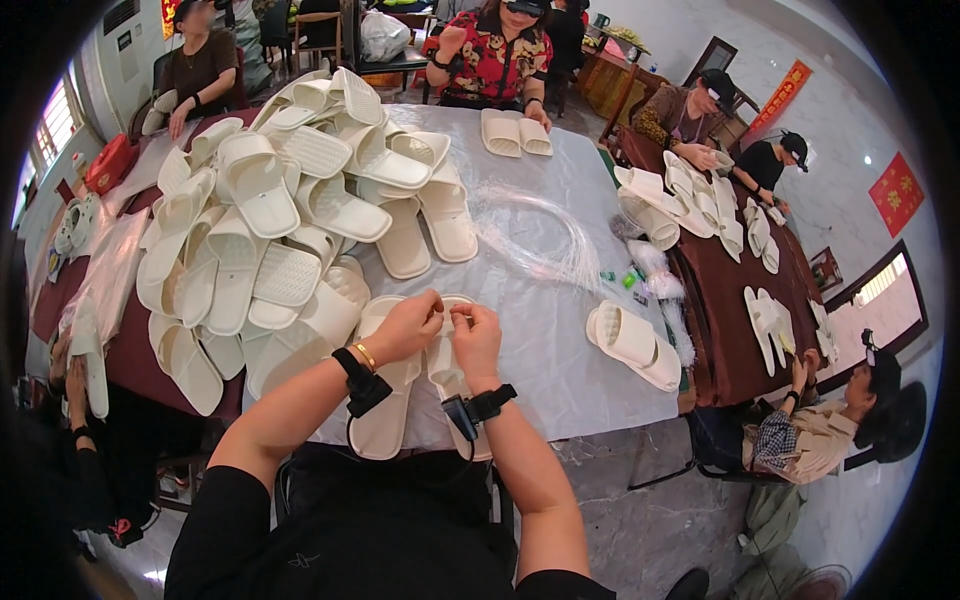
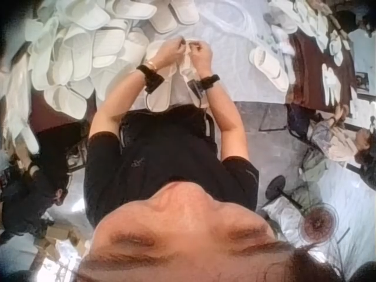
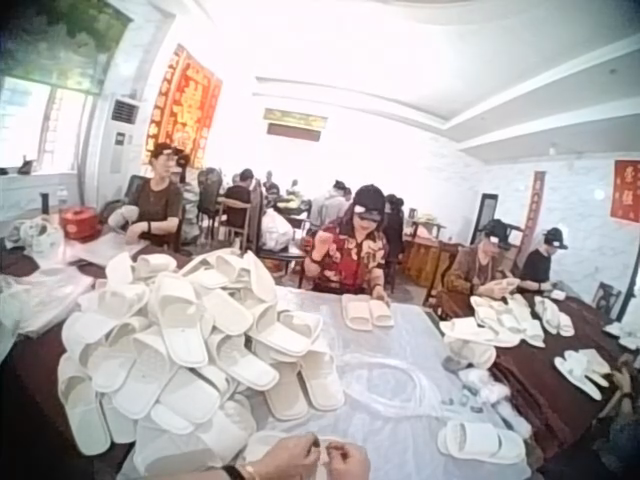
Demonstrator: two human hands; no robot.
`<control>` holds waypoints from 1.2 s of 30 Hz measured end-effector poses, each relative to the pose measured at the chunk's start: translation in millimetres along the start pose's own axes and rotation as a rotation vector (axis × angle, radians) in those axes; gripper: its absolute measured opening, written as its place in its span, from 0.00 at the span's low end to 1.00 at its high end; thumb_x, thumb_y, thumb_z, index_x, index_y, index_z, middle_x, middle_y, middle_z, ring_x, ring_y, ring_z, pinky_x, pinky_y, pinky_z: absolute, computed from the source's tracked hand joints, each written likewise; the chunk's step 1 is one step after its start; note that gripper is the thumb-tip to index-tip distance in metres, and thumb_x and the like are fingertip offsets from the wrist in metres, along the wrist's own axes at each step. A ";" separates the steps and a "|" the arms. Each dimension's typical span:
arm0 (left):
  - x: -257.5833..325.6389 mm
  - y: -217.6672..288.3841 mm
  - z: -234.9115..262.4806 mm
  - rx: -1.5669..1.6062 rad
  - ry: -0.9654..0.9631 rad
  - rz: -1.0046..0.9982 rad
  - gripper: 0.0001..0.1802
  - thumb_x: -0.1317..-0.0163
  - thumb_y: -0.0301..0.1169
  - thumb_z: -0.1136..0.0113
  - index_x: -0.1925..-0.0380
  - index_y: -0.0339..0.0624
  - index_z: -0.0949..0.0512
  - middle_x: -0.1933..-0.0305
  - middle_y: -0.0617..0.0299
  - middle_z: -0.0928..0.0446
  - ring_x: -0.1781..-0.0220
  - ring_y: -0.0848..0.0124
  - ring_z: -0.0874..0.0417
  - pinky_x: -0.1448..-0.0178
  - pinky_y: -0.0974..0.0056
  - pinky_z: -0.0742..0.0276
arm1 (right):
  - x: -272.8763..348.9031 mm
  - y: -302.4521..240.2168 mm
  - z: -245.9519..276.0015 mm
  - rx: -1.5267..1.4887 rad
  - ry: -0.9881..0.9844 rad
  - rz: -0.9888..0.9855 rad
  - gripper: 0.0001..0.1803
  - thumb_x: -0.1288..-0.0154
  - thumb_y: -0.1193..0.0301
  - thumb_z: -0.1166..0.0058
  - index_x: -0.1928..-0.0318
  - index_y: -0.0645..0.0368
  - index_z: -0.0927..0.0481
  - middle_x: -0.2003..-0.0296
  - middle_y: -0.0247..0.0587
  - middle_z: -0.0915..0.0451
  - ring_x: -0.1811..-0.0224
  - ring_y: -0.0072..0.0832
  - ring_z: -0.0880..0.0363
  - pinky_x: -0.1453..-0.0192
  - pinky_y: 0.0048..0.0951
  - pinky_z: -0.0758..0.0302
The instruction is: Manually assembling slippers at a production table by inserting plastic mesh into the straps.
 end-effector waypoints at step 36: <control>-1.2 -6.2 0.7 0.300 -0.035 0.073 0.10 0.37 0.32 0.44 0.64 0.35 0.25 0.74 0.58 0.25 0.73 0.72 0.28 0.66 0.65 0.30 | 3.6 -4.2 0.5 -0.349 -0.089 -0.210 0.07 0.39 0.76 0.43 0.62 0.64 0.17 0.68 0.38 0.17 0.68 0.21 0.21 0.61 0.23 0.25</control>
Point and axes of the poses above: each hand's wrist, its own x-axis away from the middle knuckle, its own z-axis out of the back of the hand, y = z × x, the point moved 4 cm from there along -x, towards the middle knuckle
